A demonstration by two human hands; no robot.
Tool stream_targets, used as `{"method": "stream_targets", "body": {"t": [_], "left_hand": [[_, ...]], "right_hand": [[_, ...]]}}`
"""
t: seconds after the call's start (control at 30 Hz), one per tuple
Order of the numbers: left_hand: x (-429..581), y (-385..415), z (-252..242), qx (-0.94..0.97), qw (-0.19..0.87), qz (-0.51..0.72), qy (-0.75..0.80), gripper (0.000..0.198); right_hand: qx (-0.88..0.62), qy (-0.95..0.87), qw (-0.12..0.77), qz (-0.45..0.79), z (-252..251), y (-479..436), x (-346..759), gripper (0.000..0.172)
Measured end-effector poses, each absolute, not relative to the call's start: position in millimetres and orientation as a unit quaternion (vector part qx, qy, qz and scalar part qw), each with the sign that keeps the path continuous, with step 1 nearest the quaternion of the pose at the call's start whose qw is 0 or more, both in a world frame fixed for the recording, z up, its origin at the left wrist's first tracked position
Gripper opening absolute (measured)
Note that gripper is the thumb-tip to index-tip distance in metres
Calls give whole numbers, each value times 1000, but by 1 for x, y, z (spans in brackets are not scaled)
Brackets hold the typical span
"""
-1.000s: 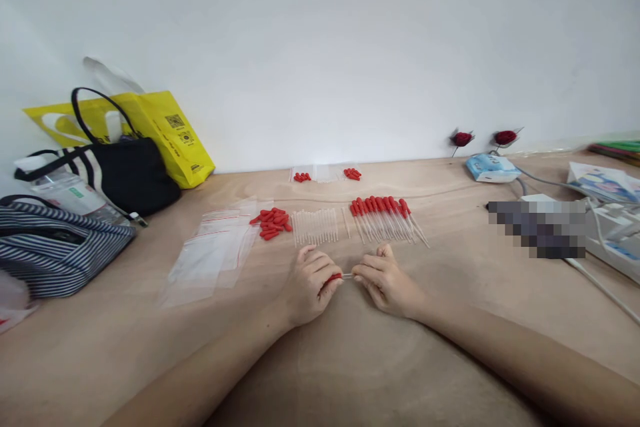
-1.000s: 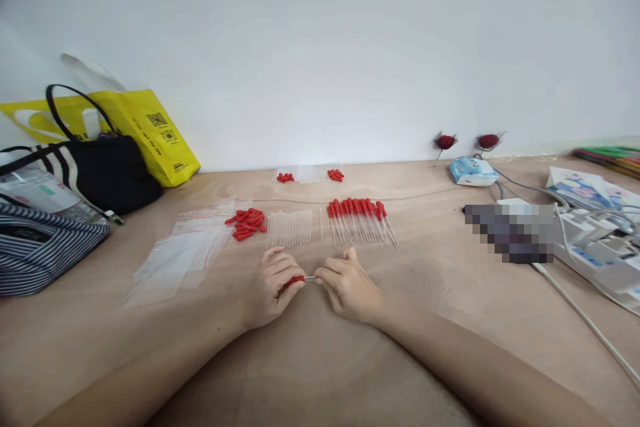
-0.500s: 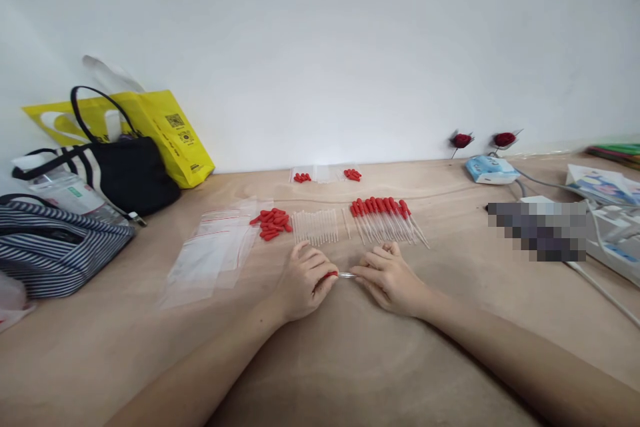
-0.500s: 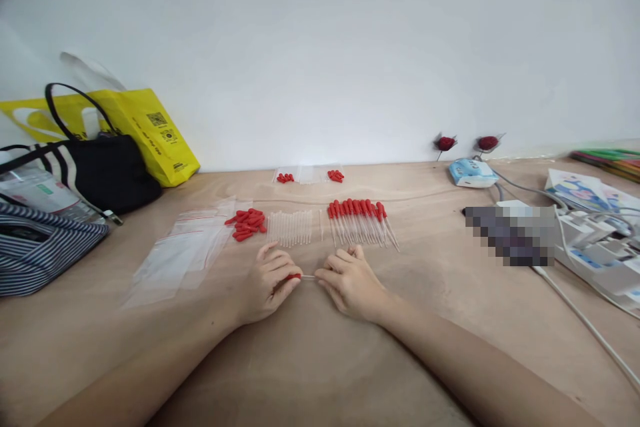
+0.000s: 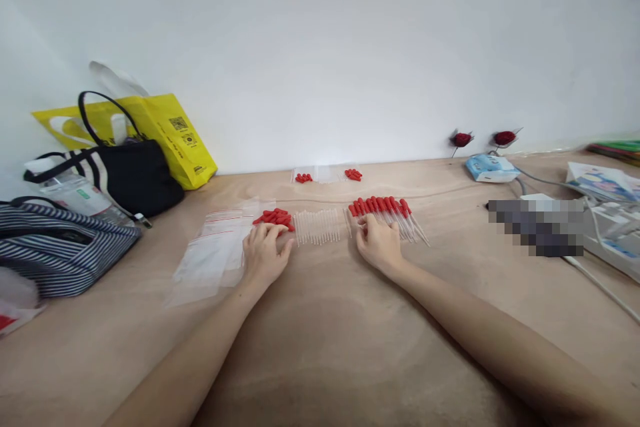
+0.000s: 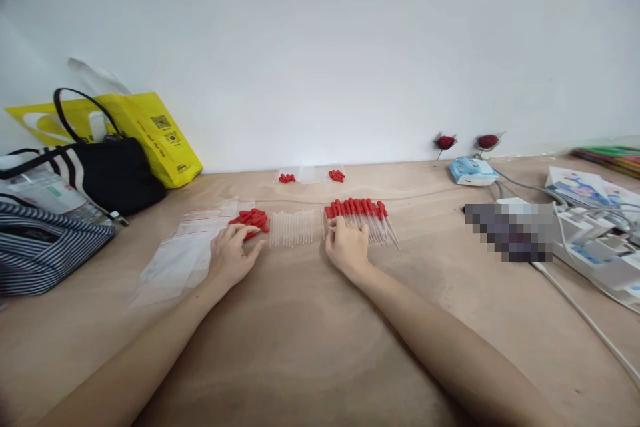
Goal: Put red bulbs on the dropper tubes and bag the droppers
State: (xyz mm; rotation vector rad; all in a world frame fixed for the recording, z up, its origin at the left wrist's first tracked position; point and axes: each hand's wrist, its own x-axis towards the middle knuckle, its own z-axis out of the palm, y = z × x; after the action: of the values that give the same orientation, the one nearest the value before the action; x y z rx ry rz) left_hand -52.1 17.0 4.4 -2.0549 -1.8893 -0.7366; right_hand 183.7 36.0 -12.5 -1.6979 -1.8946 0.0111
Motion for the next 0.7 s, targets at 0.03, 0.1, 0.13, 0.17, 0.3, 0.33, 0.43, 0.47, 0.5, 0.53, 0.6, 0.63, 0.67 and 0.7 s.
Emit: {"method": "stream_targets", "body": {"t": [0.03, 0.1, 0.13, 0.17, 0.3, 0.33, 0.43, 0.47, 0.5, 0.53, 0.6, 0.63, 0.67, 0.7], "left_hand": [[-55, 18, 5, -698, 128, -241, -662, 20], [-60, 20, 6, -685, 126, -225, -681, 19], [-62, 21, 6, -680, 125, -220, -688, 19], [-63, 22, 7, -676, 125, -215, -694, 18], [-65, 23, 7, -669, 126, -194, -706, 16], [-65, 24, 7, -669, 127, -190, -707, 16], [-66, 25, 5, -674, 135, -187, -701, 13], [-66, 25, 5, -678, 141, -188, -697, 12], [-66, 26, 4, -681, 148, -189, -692, 12], [-66, 26, 4, -685, 156, -191, -686, 11], [-67, 26, 4, -690, 170, -195, -676, 10], [-67, 26, 4, -690, 176, -195, -674, 10], [-68, 26, 4, -689, 183, -196, -674, 10], [-68, 26, 4, -685, 191, -194, -675, 10]], "right_hand": [[-649, -705, 287, 0, -12, 41, 179, 17], [-661, -699, 272, -7, -10, 48, 173, 16], [-665, -699, 263, -9, -10, 51, 171, 16], [-667, -700, 256, -11, -10, 53, 169, 16], [-671, -701, 241, -12, -12, 57, 169, 17], [-671, -702, 239, -12, -12, 57, 170, 18], [-669, -705, 234, -12, -11, 58, 170, 20], [-668, -706, 235, -13, -11, 58, 170, 21], [-667, -707, 235, -14, -9, 58, 169, 22], [-667, -707, 233, -15, -8, 59, 168, 23], [-671, -707, 223, -13, -5, 60, 165, 24], [-673, -707, 215, -12, -3, 61, 163, 25], [-675, -708, 207, -10, -2, 61, 161, 25], [-678, -708, 199, -9, 0, 62, 159, 25]]}}
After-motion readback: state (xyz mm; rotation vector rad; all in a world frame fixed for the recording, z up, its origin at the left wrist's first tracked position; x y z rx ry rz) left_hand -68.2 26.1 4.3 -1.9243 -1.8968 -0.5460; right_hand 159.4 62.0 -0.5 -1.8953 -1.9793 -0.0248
